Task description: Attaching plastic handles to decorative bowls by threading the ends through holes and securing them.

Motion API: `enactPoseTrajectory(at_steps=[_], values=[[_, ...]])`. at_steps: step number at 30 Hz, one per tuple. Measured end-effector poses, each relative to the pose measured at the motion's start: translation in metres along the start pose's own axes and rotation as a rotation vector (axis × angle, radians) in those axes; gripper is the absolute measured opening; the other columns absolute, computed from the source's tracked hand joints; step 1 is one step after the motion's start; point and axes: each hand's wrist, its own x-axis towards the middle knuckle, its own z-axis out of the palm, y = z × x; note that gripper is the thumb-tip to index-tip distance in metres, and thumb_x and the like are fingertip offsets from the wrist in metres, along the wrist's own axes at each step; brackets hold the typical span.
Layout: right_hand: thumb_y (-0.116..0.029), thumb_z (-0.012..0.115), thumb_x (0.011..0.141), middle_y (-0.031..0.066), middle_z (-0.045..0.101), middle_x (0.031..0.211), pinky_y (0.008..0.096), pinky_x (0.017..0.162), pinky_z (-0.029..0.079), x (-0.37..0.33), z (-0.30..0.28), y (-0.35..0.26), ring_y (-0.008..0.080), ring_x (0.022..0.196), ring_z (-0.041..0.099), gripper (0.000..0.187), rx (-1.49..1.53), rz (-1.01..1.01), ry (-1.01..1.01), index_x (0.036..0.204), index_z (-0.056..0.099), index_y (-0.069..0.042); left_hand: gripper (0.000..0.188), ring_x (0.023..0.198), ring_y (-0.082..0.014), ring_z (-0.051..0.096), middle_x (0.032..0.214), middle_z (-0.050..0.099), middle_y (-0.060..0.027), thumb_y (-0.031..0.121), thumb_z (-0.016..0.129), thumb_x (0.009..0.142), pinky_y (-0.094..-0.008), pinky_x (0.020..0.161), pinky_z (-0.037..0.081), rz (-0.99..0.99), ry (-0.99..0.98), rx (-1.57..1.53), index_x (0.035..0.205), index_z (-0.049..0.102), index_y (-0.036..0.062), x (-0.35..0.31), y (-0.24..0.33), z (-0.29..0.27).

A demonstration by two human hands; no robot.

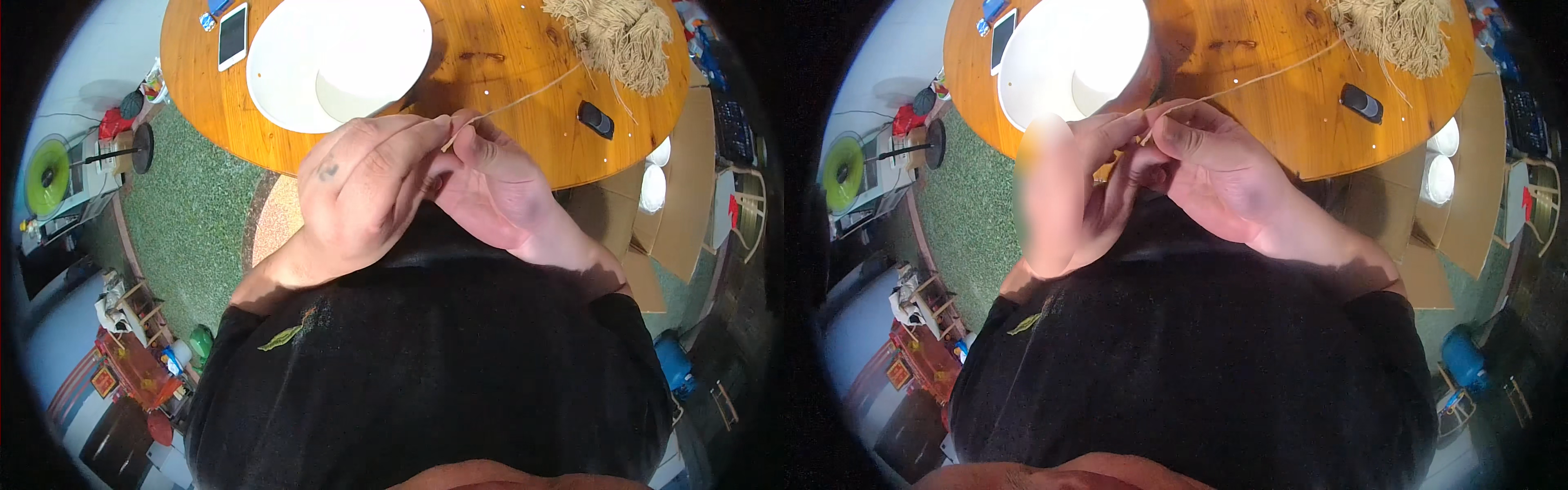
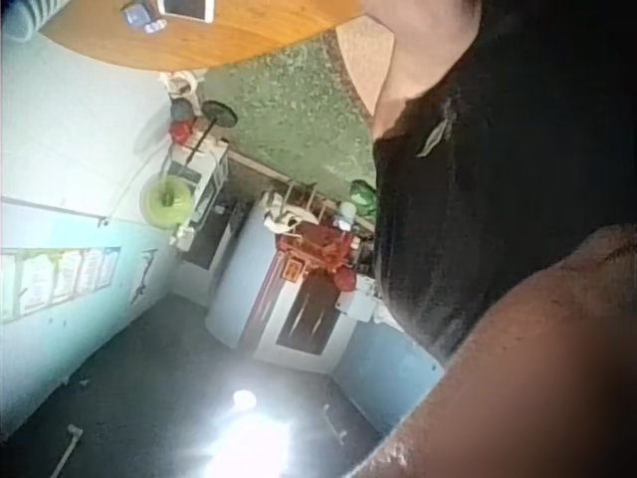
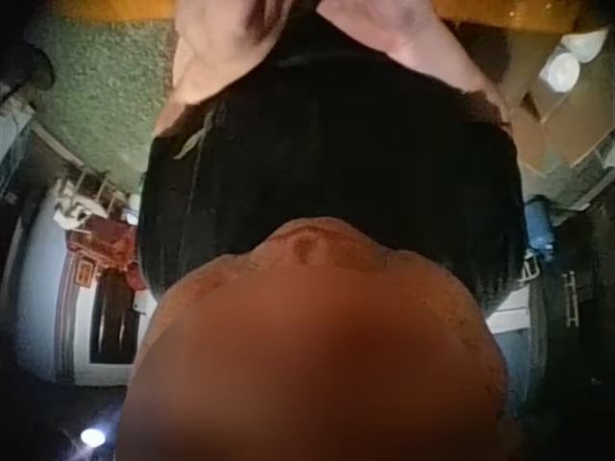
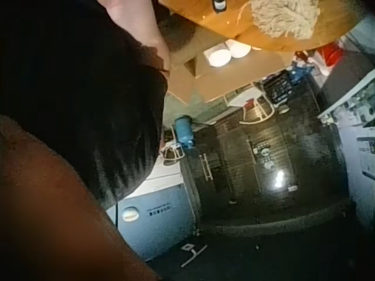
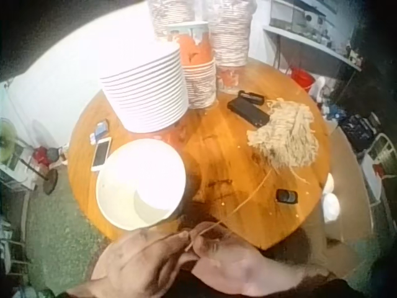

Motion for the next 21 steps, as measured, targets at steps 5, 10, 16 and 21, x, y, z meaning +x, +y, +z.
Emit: enactPoseTrajectory(at_steps=[5, 10, 16, 21], values=[[-0.024, 0.074, 0.102, 0.0006, 0.071, 0.099, 0.0329, 0.087, 0.049, -0.005, -0.009, 0.003, 0.0144, 0.092, 0.064, 0.017, 0.017, 0.033, 0.013, 0.112, 0.075, -0.011, 0.035, 0.082, -0.0244, 0.074, 0.098, 0.076, -0.0109, -0.002, 0.081, 0.070, -0.0321, 0.068, 0.061, 0.080, -0.031, 0.049, 0.104, 0.076, -0.0033, -0.001, -0.003, -0.002], [-0.023, 0.075, 0.102, -0.0011, 0.065, 0.089, 0.0307, 0.080, 0.048, -0.011, 0.003, -0.009, 0.0130, 0.085, 0.059, 0.013, -0.005, 0.100, 0.103, 0.103, 0.072, -0.010, 0.034, 0.085, -0.0252, 0.074, 0.101, 0.075, -0.0110, -0.003, 0.081, 0.070, -0.0339, 0.069, 0.060, 0.073, -0.013, 0.063, 0.103, 0.077, -0.0011, -0.002, -0.004, -0.002], [-0.004, 0.087, 0.084, 0.0160, 0.061, 0.116, 0.0364, 0.096, 0.050, -0.042, -0.004, -0.024, 0.0252, 0.108, 0.060, 0.040, -1.587, -0.894, 0.185, 0.115, 0.062, -0.005, 0.030, 0.085, -0.0253, 0.072, 0.101, 0.072, -0.0105, -0.002, 0.082, 0.069, -0.0355, 0.068, 0.060, 0.054, -0.055, 0.068, 0.098, 0.076, 0.0005, 0.005, 0.003, -0.010], [-0.010, 0.090, 0.080, 0.0119, 0.076, 0.116, 0.0460, 0.103, 0.055, -0.022, 0.000, -0.045, 0.0302, 0.114, 0.071, 0.034, -1.951, -1.017, -0.068, 0.111, 0.077, -0.004, 0.029, 0.084, -0.0257, 0.071, 0.100, 0.071, -0.0105, -0.001, 0.083, 0.068, -0.0361, 0.069, 0.057, 0.115, -0.098, 0.030, 0.096, 0.075, 0.0011, 0.014, 0.006, -0.005]])
